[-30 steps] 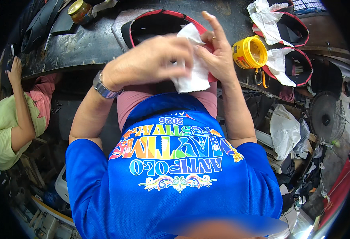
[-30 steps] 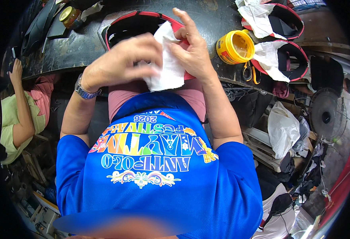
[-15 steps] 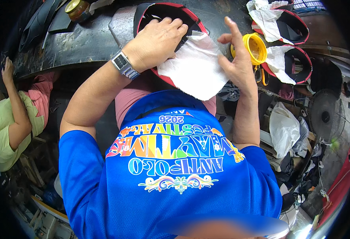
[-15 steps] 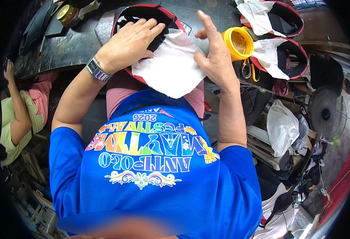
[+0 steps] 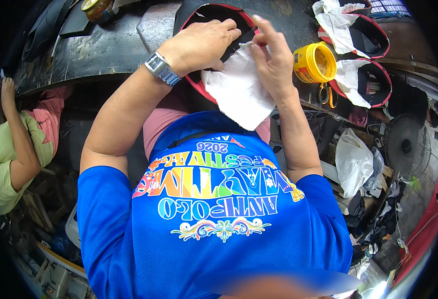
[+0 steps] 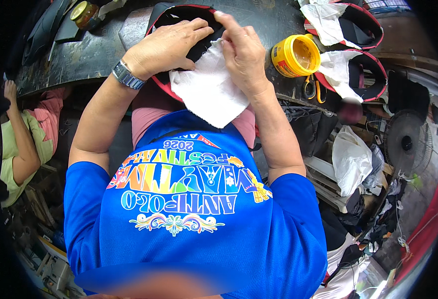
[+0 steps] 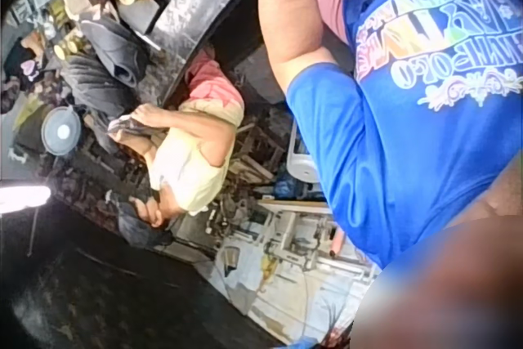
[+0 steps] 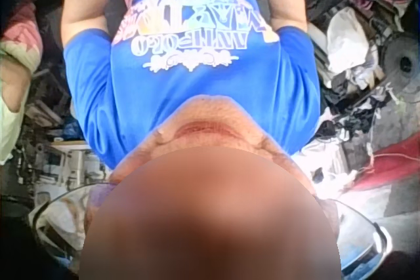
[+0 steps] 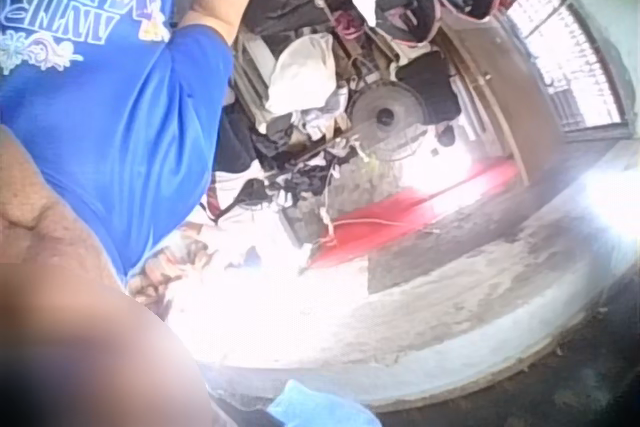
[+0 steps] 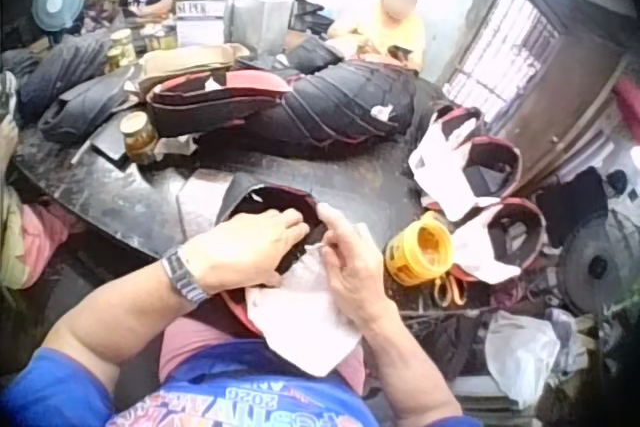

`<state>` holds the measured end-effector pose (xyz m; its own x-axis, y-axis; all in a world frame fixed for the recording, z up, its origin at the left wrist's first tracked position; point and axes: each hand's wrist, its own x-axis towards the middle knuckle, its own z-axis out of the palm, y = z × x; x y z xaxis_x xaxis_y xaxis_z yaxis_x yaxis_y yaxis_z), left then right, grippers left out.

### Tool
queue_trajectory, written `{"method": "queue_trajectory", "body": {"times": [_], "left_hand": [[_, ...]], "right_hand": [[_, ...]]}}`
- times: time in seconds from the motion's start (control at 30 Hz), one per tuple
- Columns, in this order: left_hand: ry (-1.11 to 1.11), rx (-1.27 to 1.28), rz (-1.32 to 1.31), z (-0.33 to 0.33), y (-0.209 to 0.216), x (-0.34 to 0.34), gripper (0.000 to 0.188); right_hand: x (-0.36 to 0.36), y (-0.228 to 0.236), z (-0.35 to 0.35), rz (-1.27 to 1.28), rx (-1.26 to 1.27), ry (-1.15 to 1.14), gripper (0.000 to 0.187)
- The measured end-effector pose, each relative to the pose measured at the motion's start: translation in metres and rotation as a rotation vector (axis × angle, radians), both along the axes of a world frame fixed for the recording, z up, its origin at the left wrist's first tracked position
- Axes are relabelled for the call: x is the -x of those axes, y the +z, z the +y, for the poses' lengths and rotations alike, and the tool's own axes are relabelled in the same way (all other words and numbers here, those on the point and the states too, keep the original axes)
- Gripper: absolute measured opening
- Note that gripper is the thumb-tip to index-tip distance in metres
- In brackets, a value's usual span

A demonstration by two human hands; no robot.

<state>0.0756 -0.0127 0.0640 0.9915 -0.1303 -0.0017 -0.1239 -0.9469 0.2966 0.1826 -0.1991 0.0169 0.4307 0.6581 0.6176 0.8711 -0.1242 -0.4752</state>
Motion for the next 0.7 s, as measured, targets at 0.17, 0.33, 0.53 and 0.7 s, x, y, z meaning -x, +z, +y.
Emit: {"method": "queue_trajectory", "body": {"times": [0.17,0.33,0.53,0.7], "left_hand": [[-0.011,-0.058,0.075,-0.005,0.002,-0.007,0.080],[-0.003,-0.065,0.055,-0.007,0.000,-0.005,0.078],[-0.071,-0.006,-0.189,-0.003,-0.012,0.004,0.066],[-0.077,-0.154,-0.068,-0.005,-0.010,-0.008,0.084]], "right_hand": [[-0.002,-0.007,0.004,0.118,-0.176,-0.015,0.063],[-0.002,-0.023,0.015,0.197,-0.103,-0.266,0.063],[-0.005,-0.030,0.011,0.195,-0.046,-0.283,0.060],[-0.006,-0.023,0.008,0.225,0.032,-0.316,0.059]]}}
